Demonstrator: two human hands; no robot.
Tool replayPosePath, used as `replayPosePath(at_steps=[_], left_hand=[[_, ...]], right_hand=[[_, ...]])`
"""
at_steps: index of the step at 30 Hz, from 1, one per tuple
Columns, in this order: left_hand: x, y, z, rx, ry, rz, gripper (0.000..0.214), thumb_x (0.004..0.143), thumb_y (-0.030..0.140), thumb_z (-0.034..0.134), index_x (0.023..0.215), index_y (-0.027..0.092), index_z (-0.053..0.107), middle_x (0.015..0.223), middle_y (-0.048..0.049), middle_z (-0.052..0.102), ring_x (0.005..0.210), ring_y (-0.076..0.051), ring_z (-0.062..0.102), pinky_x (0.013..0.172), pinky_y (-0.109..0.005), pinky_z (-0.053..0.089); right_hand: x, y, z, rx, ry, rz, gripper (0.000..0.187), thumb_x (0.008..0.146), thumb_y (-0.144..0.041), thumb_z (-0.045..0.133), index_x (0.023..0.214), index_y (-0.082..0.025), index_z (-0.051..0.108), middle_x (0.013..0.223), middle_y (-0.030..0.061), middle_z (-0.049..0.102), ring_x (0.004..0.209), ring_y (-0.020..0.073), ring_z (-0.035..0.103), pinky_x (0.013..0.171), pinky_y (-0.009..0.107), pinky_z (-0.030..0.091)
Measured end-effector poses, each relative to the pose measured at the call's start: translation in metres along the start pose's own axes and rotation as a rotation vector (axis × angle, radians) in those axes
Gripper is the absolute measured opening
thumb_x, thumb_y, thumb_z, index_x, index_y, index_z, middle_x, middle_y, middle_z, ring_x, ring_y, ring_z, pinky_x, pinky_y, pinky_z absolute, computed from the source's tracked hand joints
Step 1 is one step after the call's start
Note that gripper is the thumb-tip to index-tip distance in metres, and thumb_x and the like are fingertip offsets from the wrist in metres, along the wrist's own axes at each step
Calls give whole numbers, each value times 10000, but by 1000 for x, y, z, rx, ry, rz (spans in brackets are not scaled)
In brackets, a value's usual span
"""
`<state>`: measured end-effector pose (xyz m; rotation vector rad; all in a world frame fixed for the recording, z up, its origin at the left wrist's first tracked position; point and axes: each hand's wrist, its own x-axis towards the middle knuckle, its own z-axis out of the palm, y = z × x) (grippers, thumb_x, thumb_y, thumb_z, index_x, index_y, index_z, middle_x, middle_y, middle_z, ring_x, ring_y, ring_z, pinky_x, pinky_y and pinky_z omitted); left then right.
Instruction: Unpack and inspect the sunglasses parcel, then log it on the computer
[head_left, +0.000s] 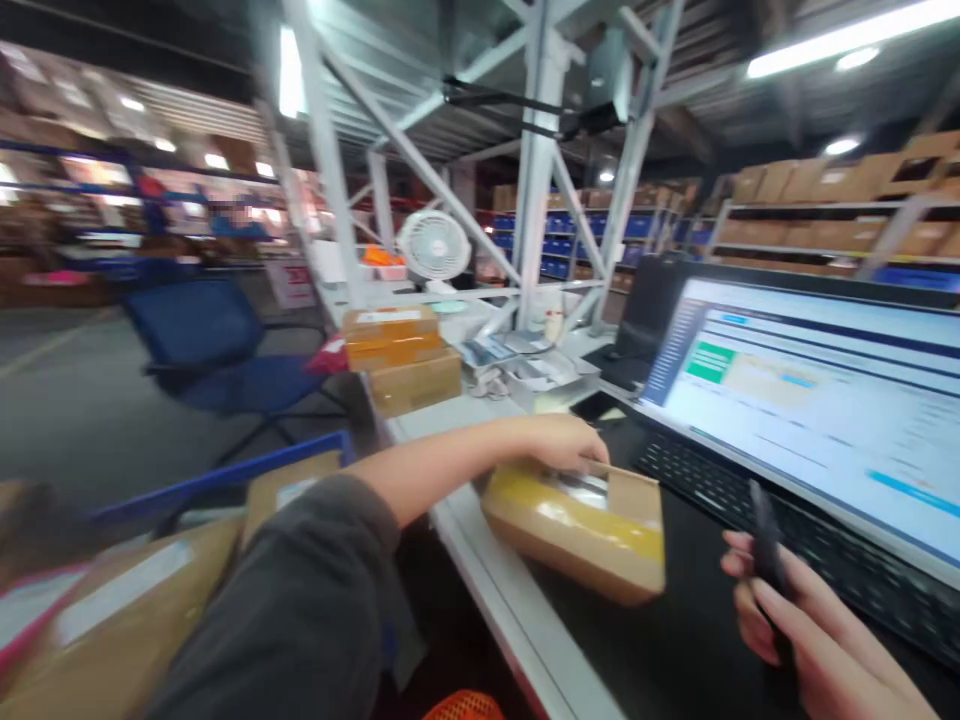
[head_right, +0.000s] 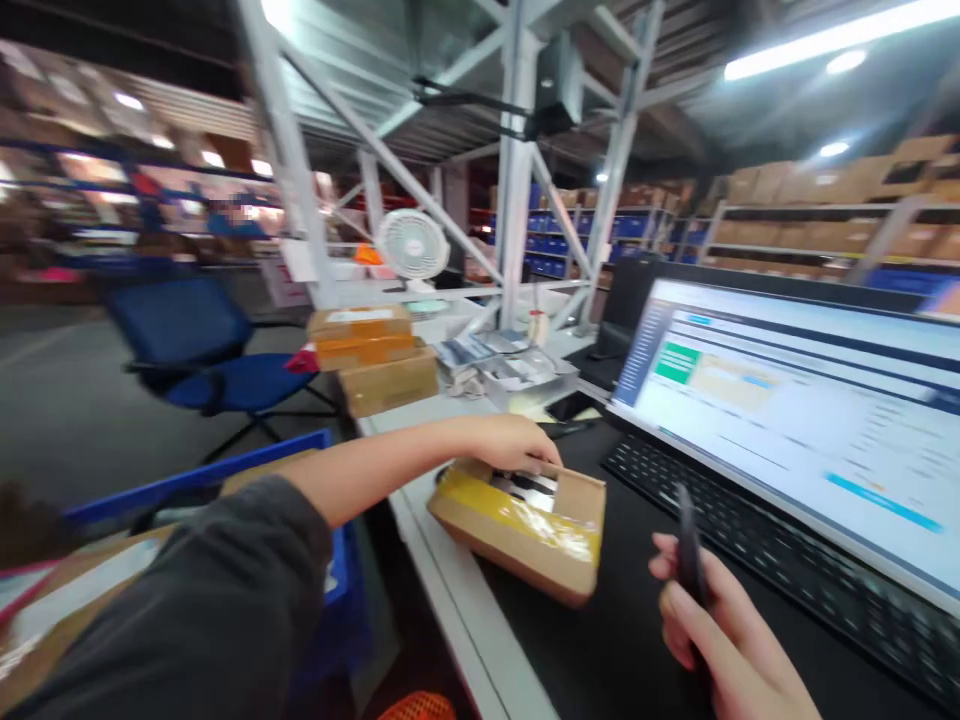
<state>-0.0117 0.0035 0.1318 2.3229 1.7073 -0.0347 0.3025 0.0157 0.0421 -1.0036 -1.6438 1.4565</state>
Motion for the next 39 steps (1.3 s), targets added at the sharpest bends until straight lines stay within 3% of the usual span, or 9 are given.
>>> replayPosePath(at_steps=[3, 6, 8, 11, 13, 16, 25, 31, 39], left_hand=[[28, 0, 6, -48, -30, 225, 327, 877, 159, 630, 1125, 313, 778, 1087, 24, 799, 937, -163, 717, 804, -222, 475], [38, 7, 21, -125, 64, 282, 296, 912, 168, 609, 1118, 299, 776, 1161, -6, 787, 1040, -181, 719, 893, -244, 486], [30, 11, 28, -177, 193, 297, 264, 949, 220, 589, 1131, 299, 762, 1201, -25, 772, 1117, -201, 701, 967, -289, 491], [4, 12, 36, -182, 389, 293, 250, 995, 329, 536, 1130, 288, 742, 1213, -51, 755, 1182, -225, 664, 1049, -364, 473], [-12, 8, 42, -115, 426, 258, 300, 1007, 427, 499, 1099, 267, 736, 1146, -65, 752, 1117, -237, 660, 1031, -391, 469], [-21, 1, 58, -21, 467, 184, 446, 1018, 502, 376, 887, 238, 710, 907, -67, 724, 897, -240, 640, 876, -400, 477], [-17, -12, 94, -16, 895, 220, 443, 977, 434, 276, 794, 241, 631, 748, -94, 672, 741, -255, 562, 755, -450, 438], [-24, -15, 100, 34, 1009, 260, 468, 993, 424, 252, 803, 245, 640, 732, -77, 667, 729, -243, 597, 771, -440, 457], [-11, -14, 95, 72, 1114, 393, 340, 977, 255, 317, 864, 210, 634, 782, -77, 684, 755, -229, 595, 781, -408, 471]], right_hand=[[4, -15, -8, -179, 28, -28, 557, 829, -702, 623, 1164, -266, 713, 892, 57, 687, 721, 180, 590, 596, 297, 511], [9, -18, -10, -382, -68, -104, 548, 937, -688, 464, 974, -220, 747, 927, 77, 717, 803, 200, 638, 673, 305, 537], [8, -19, -10, -542, -155, -187, 529, 992, -618, 406, 939, -223, 753, 959, 79, 736, 886, 214, 668, 787, 329, 556], [-1, -27, -11, -769, -286, -303, 421, 1028, -492, 414, 1165, -276, 748, 1080, 69, 751, 973, 216, 698, 872, 353, 560], [-6, -33, -13, -866, -360, -375, 385, 1035, -434, 429, 1245, -312, 728, 1094, 57, 753, 947, 197, 711, 835, 331, 569], [-10, -38, -10, -932, -415, -470, 356, 1034, -380, 456, 1260, -325, 726, 1055, 40, 758, 895, 167, 718, 785, 293, 571], [-9, -34, 3, -1096, -411, -686, 338, 1034, -319, 464, 1221, -245, 737, 887, 43, 731, 781, 165, 689, 685, 291, 520], [-9, -39, 2, -1136, -418, -781, 313, 1035, -312, 478, 1195, -238, 737, 785, 8, 666, 670, 131, 602, 619, 282, 439], [-7, -32, 3, -1234, -200, -923, 296, 1040, -296, 469, 1151, -231, 736, 773, 20, 649, 663, 152, 566, 613, 322, 353]])
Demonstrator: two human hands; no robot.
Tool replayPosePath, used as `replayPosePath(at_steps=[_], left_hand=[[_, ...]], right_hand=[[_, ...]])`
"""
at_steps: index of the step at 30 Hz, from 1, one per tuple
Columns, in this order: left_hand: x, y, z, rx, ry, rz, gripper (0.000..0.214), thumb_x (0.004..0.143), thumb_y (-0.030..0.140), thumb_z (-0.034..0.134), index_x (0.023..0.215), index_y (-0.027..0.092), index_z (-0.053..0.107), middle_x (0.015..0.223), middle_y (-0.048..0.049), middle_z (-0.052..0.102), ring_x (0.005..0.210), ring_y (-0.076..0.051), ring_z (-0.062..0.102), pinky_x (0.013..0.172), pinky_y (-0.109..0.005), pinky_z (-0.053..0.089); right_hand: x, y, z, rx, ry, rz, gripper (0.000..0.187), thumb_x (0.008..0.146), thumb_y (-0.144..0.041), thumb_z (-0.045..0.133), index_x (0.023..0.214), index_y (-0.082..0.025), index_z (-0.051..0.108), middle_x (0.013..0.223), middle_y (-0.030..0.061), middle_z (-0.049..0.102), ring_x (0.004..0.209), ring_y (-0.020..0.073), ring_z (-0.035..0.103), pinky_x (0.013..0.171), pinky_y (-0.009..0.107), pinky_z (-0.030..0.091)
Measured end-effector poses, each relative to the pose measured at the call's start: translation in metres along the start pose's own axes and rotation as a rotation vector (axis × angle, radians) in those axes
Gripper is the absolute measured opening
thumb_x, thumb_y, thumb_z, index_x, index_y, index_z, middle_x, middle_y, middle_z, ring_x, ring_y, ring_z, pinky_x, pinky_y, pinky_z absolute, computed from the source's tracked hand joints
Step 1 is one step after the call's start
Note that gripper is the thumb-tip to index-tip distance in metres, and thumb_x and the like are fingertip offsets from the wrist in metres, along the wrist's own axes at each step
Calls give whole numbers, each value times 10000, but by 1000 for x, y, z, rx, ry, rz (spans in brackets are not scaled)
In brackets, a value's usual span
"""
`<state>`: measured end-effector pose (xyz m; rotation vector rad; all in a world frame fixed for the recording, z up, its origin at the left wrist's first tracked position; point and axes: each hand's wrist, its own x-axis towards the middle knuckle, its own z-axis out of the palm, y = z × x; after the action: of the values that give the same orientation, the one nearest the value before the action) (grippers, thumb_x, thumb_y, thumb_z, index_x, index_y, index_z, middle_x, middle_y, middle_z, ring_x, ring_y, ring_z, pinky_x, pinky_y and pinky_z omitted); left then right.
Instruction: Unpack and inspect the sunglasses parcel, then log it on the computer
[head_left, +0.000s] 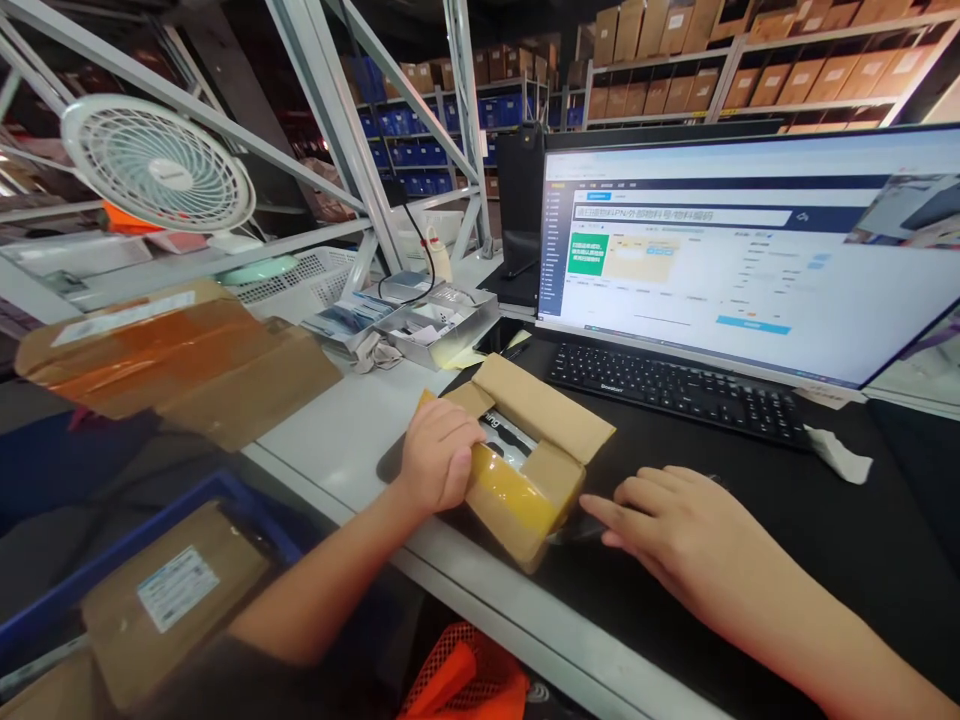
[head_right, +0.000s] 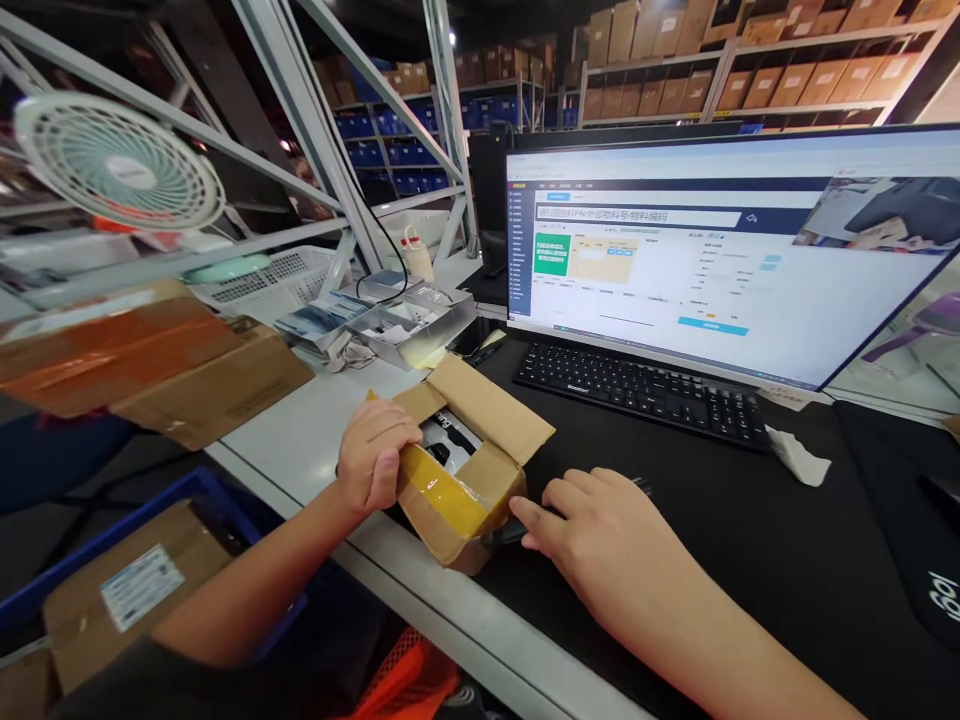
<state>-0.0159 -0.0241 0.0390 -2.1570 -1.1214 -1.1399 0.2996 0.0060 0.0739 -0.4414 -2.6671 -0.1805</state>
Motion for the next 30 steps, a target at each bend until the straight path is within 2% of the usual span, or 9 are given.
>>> replayPosePath(at_steps=[3, 8, 13, 17, 20, 23, 26, 28, 30], left_hand=[[1, 0, 2, -3, 23, 26, 316, 977, 234, 329, 865, 209, 623, 787, -73, 682, 751, -223, 595, 768, -397, 459], [-6, -3, 9, 98, 271, 12, 357, 1021, 305, 333, 711, 236, 495, 661, -28, 581, 641, -201, 525, 714, -389, 394], [-43, -2, 7, 154, 435, 8, 456, 1029, 580, 366, 801, 251, 585, 685, -13, 641, 663, -208, 586, 755, -393, 455], [-90, 4, -8, 182, 292, -33, 467, 1027, 567, 350, 1046, 256, 698, 919, -76, 781, 922, -273, 721, 849, -449, 531], [-102, 8, -26, 228, 222, 64, 620, 1067, 507, 180, 1115, 203, 718, 934, -125, 790, 985, -279, 747, 776, -411, 582], [-84, 8, -44, 283, 37, 208, 391, 1045, 352, 389, 1023, 169, 735, 881, -116, 800, 882, -240, 764, 752, -358, 592], [-59, 5, -53, 324, -28, 375, 132, 923, 183, 596, 843, 182, 700, 753, -52, 781, 705, -172, 727, 691, -296, 548], [-48, 2, -51, 293, -51, 434, 117, 885, 182, 641, 773, 213, 656, 732, -20, 765, 666, -156, 690, 678, -295, 517], [-43, -4, -45, 187, -95, 343, 71, 850, 173, 637, 839, 239, 660, 853, -42, 782, 809, -207, 710, 797, -349, 535]], right_hand=[[-1, 14, 0, -31, -35, 33, 280, 1033, -312, 498, 1154, -241, 740, 776, 16, 653, 675, 142, 580, 618, 313, 354], [-4, 40, 1, -130, -41, 176, 286, 1022, -287, 514, 1165, -223, 753, 791, 33, 684, 718, 155, 633, 630, 298, 413], [-7, 41, 4, 90, -143, 260, 360, 1052, -353, 427, 1224, -267, 731, 951, 43, 752, 839, 168, 711, 703, 292, 531], [-7, 42, 13, 185, -184, 389, 406, 1052, -374, 388, 1206, -239, 739, 1076, 69, 774, 942, 214, 737, 796, 347, 574], [-3, 45, 14, 324, -204, 423, 416, 1045, -405, 385, 1190, -260, 746, 1157, 53, 769, 1028, 230, 727, 881, 372, 560], [-3, 56, 3, 504, -248, 473, 414, 1030, -458, 400, 1111, -265, 757, 1031, 29, 781, 900, 192, 728, 803, 318, 543], [-20, 90, -16, 584, -279, 651, 470, 1012, -542, 395, 941, -229, 738, 801, 11, 735, 666, 142, 665, 652, 269, 492], [-47, 125, -32, 481, -246, 838, 474, 988, -560, 427, 826, -209, 700, 744, 17, 715, 651, 142, 643, 636, 262, 463], [-84, 161, -48, 309, -222, 1072, 422, 968, -513, 482, 760, -197, 669, 742, 29, 718, 662, 146, 635, 638, 264, 444]])
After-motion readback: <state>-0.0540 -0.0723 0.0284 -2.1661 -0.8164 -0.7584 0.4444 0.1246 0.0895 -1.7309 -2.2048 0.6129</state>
